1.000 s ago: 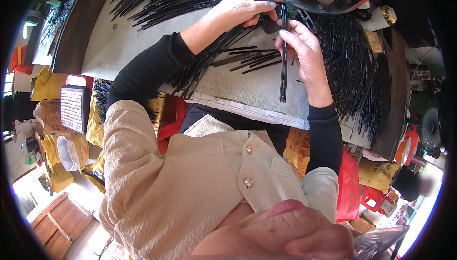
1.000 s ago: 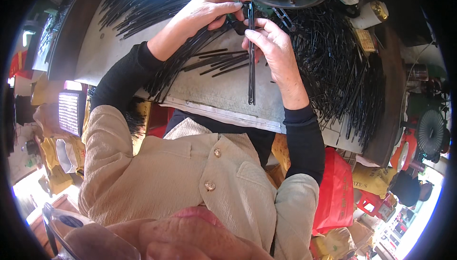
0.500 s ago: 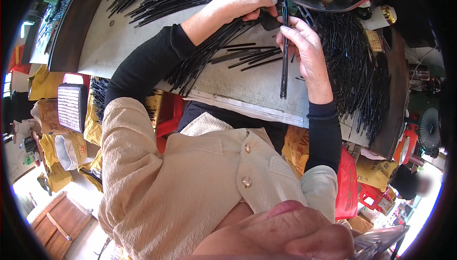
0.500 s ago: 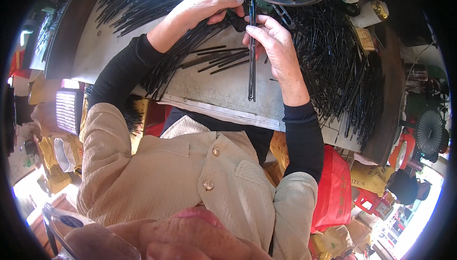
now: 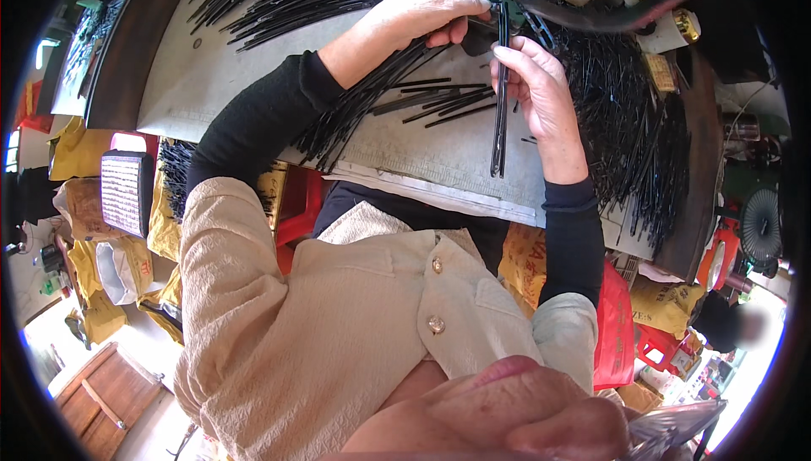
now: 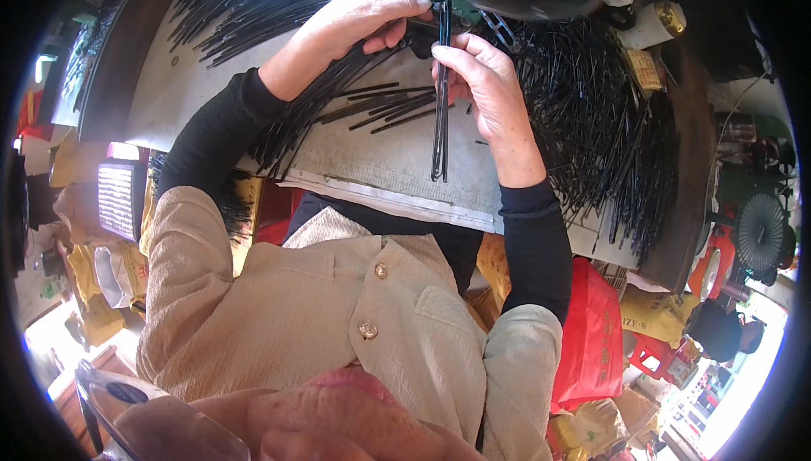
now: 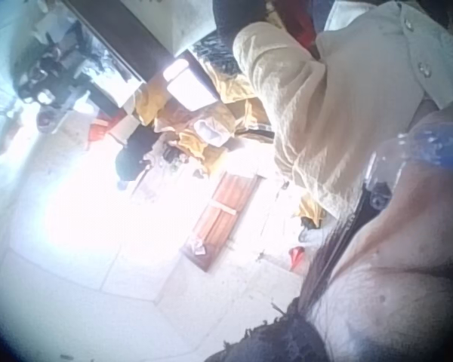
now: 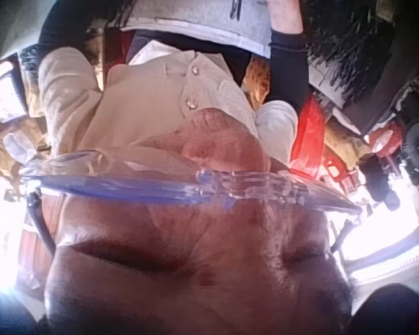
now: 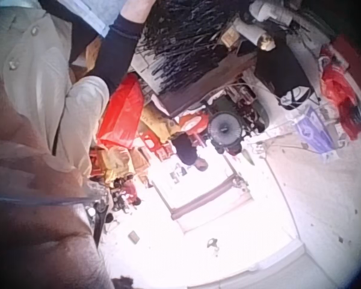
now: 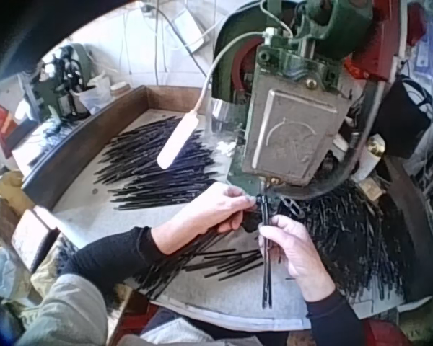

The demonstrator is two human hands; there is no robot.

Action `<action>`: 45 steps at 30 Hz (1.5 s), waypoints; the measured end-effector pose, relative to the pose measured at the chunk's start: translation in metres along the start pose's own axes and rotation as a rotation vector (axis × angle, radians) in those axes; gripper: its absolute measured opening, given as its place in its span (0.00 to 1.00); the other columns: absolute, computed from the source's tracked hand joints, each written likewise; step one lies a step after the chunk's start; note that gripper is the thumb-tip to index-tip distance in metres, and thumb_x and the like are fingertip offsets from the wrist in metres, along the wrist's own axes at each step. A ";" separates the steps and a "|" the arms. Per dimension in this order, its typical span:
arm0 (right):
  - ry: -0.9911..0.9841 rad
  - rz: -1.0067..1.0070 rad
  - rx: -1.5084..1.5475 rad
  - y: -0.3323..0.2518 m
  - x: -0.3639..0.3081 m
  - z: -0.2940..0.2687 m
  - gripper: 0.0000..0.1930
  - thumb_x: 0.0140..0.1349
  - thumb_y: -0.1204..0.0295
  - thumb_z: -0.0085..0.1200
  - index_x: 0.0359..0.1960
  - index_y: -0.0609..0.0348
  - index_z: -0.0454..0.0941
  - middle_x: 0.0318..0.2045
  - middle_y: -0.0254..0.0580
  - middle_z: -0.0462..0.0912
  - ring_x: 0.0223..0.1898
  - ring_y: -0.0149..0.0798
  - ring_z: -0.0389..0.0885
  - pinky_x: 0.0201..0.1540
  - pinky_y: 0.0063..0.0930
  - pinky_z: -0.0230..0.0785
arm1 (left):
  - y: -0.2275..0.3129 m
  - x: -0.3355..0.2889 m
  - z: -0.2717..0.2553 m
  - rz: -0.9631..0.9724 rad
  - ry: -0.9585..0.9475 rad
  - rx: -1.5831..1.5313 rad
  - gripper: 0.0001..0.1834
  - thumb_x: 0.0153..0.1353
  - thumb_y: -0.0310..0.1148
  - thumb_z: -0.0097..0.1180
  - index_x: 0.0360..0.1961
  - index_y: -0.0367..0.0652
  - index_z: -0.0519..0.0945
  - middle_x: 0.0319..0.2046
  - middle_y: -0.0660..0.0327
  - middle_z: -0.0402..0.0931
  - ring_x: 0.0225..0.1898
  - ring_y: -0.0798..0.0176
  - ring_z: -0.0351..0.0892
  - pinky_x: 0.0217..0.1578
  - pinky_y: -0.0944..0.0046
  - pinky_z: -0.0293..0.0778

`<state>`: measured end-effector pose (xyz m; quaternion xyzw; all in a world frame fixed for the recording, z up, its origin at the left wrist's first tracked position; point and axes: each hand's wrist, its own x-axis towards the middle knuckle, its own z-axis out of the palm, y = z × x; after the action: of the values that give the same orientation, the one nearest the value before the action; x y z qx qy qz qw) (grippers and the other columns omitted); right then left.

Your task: The person assembles small black plastic parts by hand using a small press machine mounted on a workstation surface.

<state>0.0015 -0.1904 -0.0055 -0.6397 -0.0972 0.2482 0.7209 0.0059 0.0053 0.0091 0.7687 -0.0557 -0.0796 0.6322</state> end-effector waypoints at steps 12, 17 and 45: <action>0.082 -0.062 0.006 -0.004 0.000 0.009 0.08 0.55 0.68 0.55 0.31 0.59 0.74 0.21 0.31 0.75 0.19 0.21 0.69 0.20 0.13 0.57 | 0.004 -0.009 -0.002 0.060 -0.121 -0.087 0.19 0.64 0.39 0.44 0.47 0.35 0.75 0.24 0.58 0.77 0.15 0.73 0.73 0.18 0.76 0.71; 0.025 -0.079 0.024 -0.003 0.004 0.010 0.09 0.55 0.70 0.56 0.33 0.62 0.74 0.22 0.34 0.76 0.16 0.21 0.66 0.19 0.13 0.54 | 0.006 -0.010 0.003 -0.024 -0.200 -0.080 0.16 0.63 0.38 0.43 0.28 0.36 0.75 0.21 0.58 0.77 0.17 0.68 0.77 0.18 0.74 0.72; 0.043 -0.012 0.142 -0.001 0.016 0.008 0.07 0.54 0.72 0.57 0.31 0.61 0.76 0.21 0.36 0.77 0.14 0.23 0.67 0.16 0.14 0.55 | 0.005 -0.002 0.000 -0.019 -0.175 -0.019 0.19 0.64 0.41 0.44 0.23 0.38 0.74 0.15 0.63 0.71 0.14 0.70 0.74 0.15 0.75 0.68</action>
<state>0.0123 -0.1757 -0.0060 -0.5917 -0.0680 0.2363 0.7678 0.0043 0.0041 0.0144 0.7534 -0.1025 -0.1528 0.6314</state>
